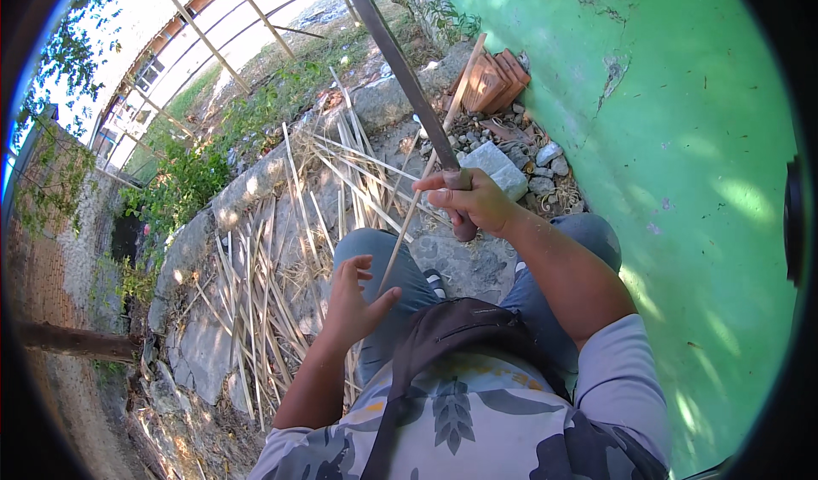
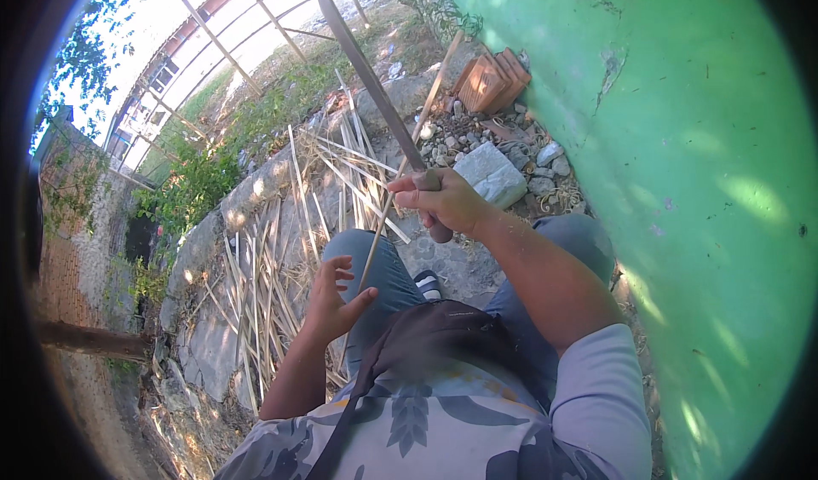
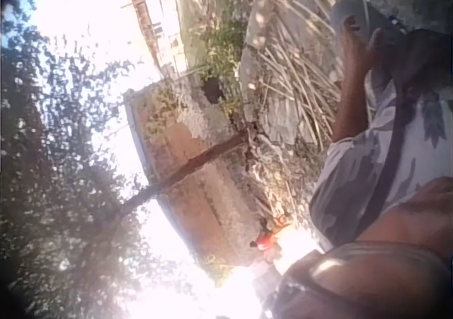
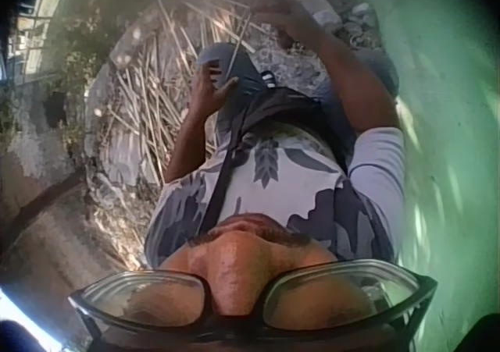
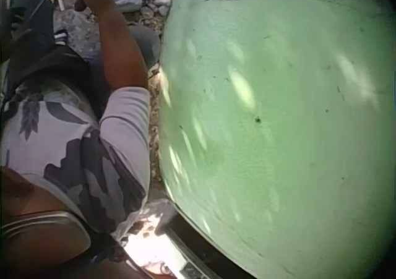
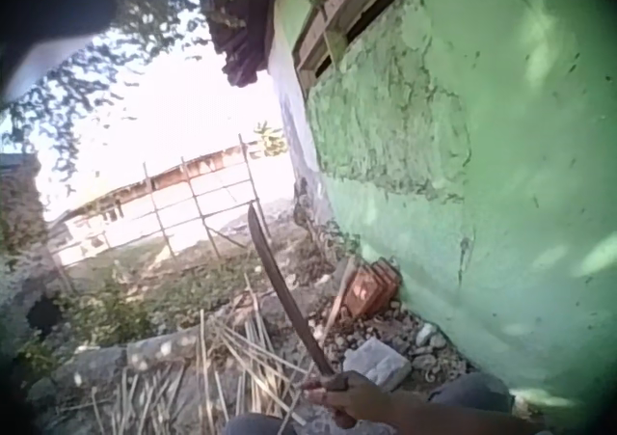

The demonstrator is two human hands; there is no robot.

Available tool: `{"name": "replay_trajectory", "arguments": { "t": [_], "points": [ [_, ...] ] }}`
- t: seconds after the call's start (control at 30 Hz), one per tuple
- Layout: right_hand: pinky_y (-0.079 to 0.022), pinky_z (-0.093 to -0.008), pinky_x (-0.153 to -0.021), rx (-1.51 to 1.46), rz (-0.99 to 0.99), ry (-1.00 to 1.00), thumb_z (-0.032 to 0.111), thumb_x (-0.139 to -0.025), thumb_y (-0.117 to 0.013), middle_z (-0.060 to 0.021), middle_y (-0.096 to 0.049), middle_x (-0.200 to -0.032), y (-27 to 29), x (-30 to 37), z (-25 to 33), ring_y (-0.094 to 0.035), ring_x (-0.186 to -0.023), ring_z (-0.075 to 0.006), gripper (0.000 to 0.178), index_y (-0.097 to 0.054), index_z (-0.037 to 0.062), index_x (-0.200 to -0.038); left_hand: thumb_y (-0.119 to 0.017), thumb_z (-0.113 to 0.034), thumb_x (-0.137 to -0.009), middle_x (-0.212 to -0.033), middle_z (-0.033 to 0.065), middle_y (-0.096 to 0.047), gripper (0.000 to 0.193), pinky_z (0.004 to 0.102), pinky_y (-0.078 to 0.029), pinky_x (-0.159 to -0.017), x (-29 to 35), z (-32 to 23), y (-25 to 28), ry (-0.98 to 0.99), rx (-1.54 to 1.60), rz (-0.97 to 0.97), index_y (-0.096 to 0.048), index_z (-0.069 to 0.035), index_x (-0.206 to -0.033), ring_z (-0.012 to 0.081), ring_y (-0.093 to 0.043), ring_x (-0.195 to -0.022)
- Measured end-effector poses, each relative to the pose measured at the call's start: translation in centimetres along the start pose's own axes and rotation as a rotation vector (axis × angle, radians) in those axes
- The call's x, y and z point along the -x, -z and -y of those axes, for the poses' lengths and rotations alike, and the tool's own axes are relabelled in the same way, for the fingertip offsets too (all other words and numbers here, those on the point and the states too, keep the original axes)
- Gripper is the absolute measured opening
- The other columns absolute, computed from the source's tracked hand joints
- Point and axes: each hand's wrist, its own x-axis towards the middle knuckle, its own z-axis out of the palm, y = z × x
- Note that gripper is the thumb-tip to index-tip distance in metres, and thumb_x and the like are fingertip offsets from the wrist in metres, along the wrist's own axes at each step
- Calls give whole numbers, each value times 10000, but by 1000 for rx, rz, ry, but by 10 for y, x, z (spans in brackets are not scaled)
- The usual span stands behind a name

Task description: The person scrapes and trims bamboo strips using a large knife.

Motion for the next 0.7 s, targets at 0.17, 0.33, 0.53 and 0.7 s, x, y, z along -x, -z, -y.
{"name": "replay_trajectory", "arguments": {
  "t": [0.17, 0.33, 0.53, 0.7],
  "points": [
    [-417, -220, -507, 110, 63, -60, 205, -924, -739, 50, -563, -641, -10, 6, 4, -531, -533, -38, 321, -719, 86, -1221, -811, -356, -873, -1137, 122, -584, 694, 354, -532, -808, -40, -6, -12, 67, 425, 197, -454, -15, -1361, 197, -642, -920],
    [-430, -230, -512, 267, 92, -98, 198, -913, -761, 52, -571, -679, -8, 1, 1, -526, -543, -34, 290, -724, 109, -1187, -689, -296, -983, -743, -48, -457, 382, 229, -314, -506, -56, 2, -22, 358, 1027, 637, -517, -67, -1237, 53, -404, -568],
    [-506, -366, -582, 899, -118, 352, 288, -808, -815, -76, -643, -657, 8, -7, -15, -656, -599, -215, 290, -747, 89, -1007, -648, -263, -1008, -672, -79, -396, 215, 233, -253, -460, -61, 34, -39, 409, 1125, 710, -468, -170, -936, 43, -328, -510],
    [-550, -482, -697, 1353, -71, 153, 285, -751, -748, -107, -706, -772, 10, -4, -12, -702, -774, -352, 170, -696, 145, -832, -681, -196, -977, -676, -78, -399, 236, 221, -262, -460, -61, 44, -42, 467, 1275, 688, -451, -184, -924, 41, -349, -517]
  ]
}}
